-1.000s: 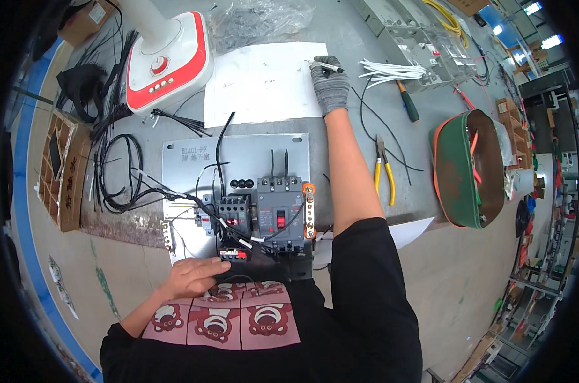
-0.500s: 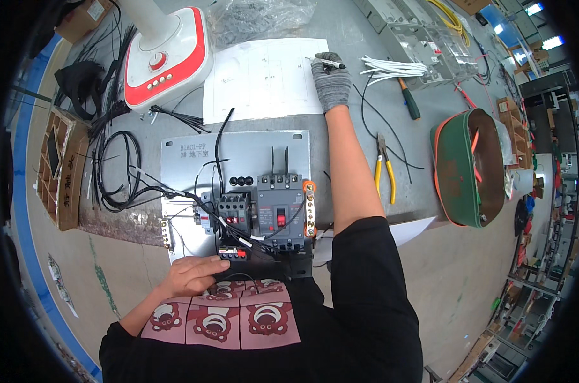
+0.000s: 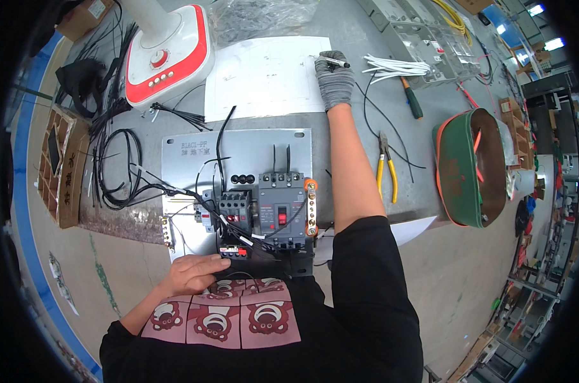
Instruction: The person labels wires with a marker, then uses pliers to strip and insert wires into terminal blocks on an electrical panel. They lift the panel to inspect the underside and continue connecting wires.
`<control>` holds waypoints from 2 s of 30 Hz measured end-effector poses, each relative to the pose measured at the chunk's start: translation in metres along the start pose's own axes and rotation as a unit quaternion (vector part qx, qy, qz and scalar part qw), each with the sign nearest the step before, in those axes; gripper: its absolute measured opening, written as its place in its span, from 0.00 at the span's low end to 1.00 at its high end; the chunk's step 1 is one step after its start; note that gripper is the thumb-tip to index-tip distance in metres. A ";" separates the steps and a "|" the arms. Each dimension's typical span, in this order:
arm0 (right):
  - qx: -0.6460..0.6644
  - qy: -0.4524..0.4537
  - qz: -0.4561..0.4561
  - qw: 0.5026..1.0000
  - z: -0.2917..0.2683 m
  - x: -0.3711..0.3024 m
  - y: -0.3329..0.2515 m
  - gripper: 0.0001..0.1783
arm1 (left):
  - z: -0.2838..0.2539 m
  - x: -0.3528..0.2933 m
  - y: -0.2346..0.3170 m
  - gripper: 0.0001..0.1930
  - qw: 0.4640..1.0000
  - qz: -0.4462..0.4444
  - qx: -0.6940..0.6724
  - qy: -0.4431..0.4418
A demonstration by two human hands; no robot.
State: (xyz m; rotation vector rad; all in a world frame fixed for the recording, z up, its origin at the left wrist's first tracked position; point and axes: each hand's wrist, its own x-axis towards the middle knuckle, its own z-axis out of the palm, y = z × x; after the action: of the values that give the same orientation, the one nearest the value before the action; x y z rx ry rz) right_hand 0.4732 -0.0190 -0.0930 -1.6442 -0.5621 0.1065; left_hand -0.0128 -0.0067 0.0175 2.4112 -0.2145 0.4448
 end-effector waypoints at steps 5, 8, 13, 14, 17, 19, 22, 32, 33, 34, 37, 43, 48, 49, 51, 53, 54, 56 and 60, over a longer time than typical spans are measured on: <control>0.004 -0.001 -0.004 1.000 -0.001 -0.001 -0.001 0.03 | 0.000 -0.001 0.000 0.11 1.000 -0.001 0.000 -0.003; 0.014 0.006 0.004 1.000 -0.001 -0.002 -0.003 0.03 | 0.000 0.000 0.001 0.11 1.000 -0.004 -0.002 -0.003; 0.018 0.013 -0.005 1.000 -0.001 -0.001 -0.002 0.03 | 0.000 0.001 0.000 0.11 1.000 0.001 -0.016 0.005; 0.020 0.009 -0.002 1.000 -0.001 -0.001 -0.002 0.03 | 0.000 0.001 0.000 0.11 1.000 0.001 -0.016 0.007; 0.019 0.008 -0.003 1.000 0.000 -0.001 -0.003 0.03 | 0.001 0.001 0.000 0.11 1.000 0.003 -0.017 0.011; 0.014 0.010 -0.005 1.000 0.000 -0.001 -0.003 0.03 | 0.000 0.002 0.001 0.12 1.000 0.003 -0.018 0.011; 0.006 0.005 -0.003 1.000 -0.001 -0.003 -0.004 0.03 | 0.000 0.002 0.002 0.12 1.000 0.001 -0.016 0.010; 0.095 0.008 -0.017 0.995 -0.009 -0.007 -0.001 0.05 | 0.006 -0.007 -0.005 0.11 0.999 0.036 0.020 -0.003; 0.100 -0.005 -0.033 0.994 -0.011 -0.011 -0.001 0.05 | 0.005 -0.006 -0.004 0.11 0.999 0.037 0.030 -0.002; 0.102 -0.015 -0.051 0.993 -0.017 -0.014 -0.003 0.06 | 0.001 -0.005 -0.003 0.11 0.998 0.040 0.036 -0.028; 0.052 -0.036 0.001 0.998 -0.022 -0.007 0.008 0.06 | 0.001 0.003 0.003 0.11 0.999 0.028 0.044 0.010; 0.044 -0.019 -0.005 0.999 -0.021 -0.022 -0.001 0.06 | 0.003 0.006 0.008 0.11 0.996 0.034 0.077 0.011; 0.042 -0.004 -0.012 0.999 -0.019 -0.028 -0.012 0.06 | 0.001 0.014 0.009 0.12 0.995 0.042 0.092 0.001; 0.036 0.001 -0.013 0.999 -0.019 -0.032 -0.015 0.06 | 0.000 0.013 0.011 0.13 0.994 0.042 0.099 -0.006; 0.015 0.006 -0.018 1.000 -0.014 -0.041 -0.031 0.06 | 0.000 0.011 0.013 0.14 0.993 0.041 0.114 -0.012; 0.005 0.011 -0.021 1.000 -0.012 -0.043 -0.041 0.06 | 0.000 0.008 0.012 0.11 0.991 0.044 0.127 -0.026; 0.004 0.009 -0.018 1.000 -0.014 -0.045 -0.042 0.06 | 0.000 0.008 0.011 0.10 0.990 0.045 0.132 -0.033; 0.113 0.002 -0.005 0.994 -0.024 -0.024 0.005 0.05 | 0.000 0.011 0.009 0.10 0.990 0.051 0.127 -0.037; 0.109 0.000 0.001 0.994 -0.018 -0.024 0.004 0.06 | 0.001 0.011 0.010 0.10 0.989 0.050 0.137 -0.027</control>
State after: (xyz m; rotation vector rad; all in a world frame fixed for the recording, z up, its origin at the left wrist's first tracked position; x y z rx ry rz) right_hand 0.4601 -0.0457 -0.1001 -1.4332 -0.5292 0.1633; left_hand -0.0047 -0.0155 0.0274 2.6928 -0.3169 0.4799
